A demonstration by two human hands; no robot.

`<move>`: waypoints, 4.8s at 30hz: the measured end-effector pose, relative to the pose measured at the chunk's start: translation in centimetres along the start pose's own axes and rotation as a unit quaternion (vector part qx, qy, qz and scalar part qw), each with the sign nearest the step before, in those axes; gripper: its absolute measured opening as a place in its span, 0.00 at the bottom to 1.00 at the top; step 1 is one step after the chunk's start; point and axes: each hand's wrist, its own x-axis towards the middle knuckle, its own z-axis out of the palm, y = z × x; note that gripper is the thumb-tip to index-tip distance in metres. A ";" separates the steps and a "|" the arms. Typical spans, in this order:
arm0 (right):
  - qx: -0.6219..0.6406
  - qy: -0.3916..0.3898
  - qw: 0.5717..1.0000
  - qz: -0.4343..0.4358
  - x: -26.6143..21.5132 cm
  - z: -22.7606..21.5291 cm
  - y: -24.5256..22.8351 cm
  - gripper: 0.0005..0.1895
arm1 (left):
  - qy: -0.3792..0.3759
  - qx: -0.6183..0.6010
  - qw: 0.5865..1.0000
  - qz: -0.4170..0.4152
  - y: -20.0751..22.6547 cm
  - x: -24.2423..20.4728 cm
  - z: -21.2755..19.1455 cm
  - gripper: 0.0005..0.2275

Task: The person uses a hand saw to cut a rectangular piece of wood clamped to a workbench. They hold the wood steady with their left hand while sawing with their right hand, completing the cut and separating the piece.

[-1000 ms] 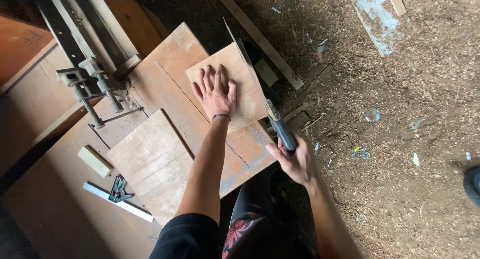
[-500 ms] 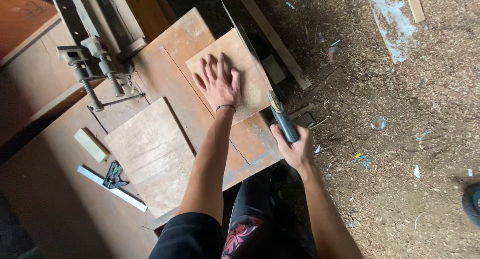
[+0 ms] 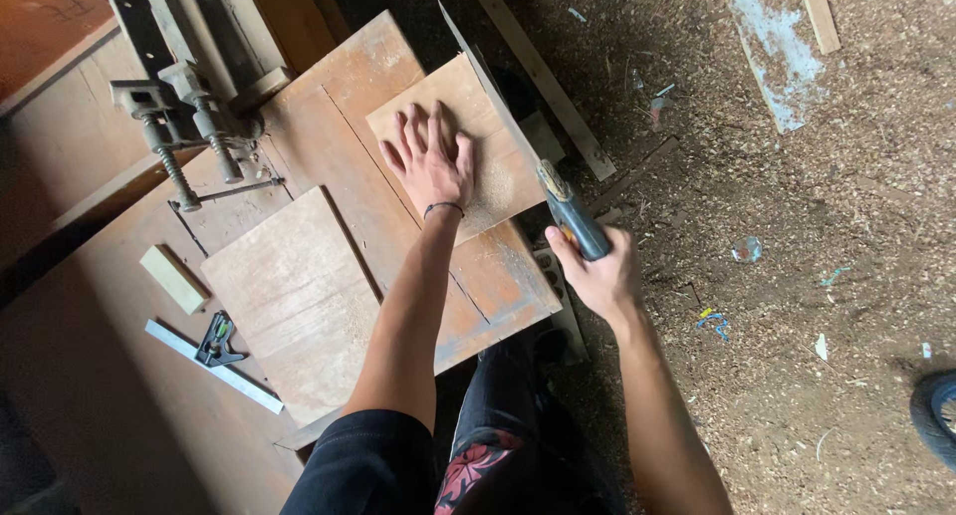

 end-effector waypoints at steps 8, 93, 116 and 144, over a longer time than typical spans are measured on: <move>0.013 -0.007 1.000 0.006 0.1 0.0 -0.1 0.16 | 0.024 -0.017 1.000 0.003 0.1 -0.4 0.0 0.28; 0.051 0.041 0.997 0.028 -7.0 3.2 5.9 0.09 | 0.012 -0.012 0.999 0.034 -0.3 -0.3 0.5 0.29; 0.028 0.077 0.996 0.031 -6.2 3.4 3.8 0.10 | -0.013 -0.012 0.996 0.082 0.2 0.3 0.2 0.28; 0.047 0.041 0.998 -0.029 -11.0 -0.7 6.7 0.11 | 0.019 0.002 1.000 -0.002 0.4 1.3 0.7 0.28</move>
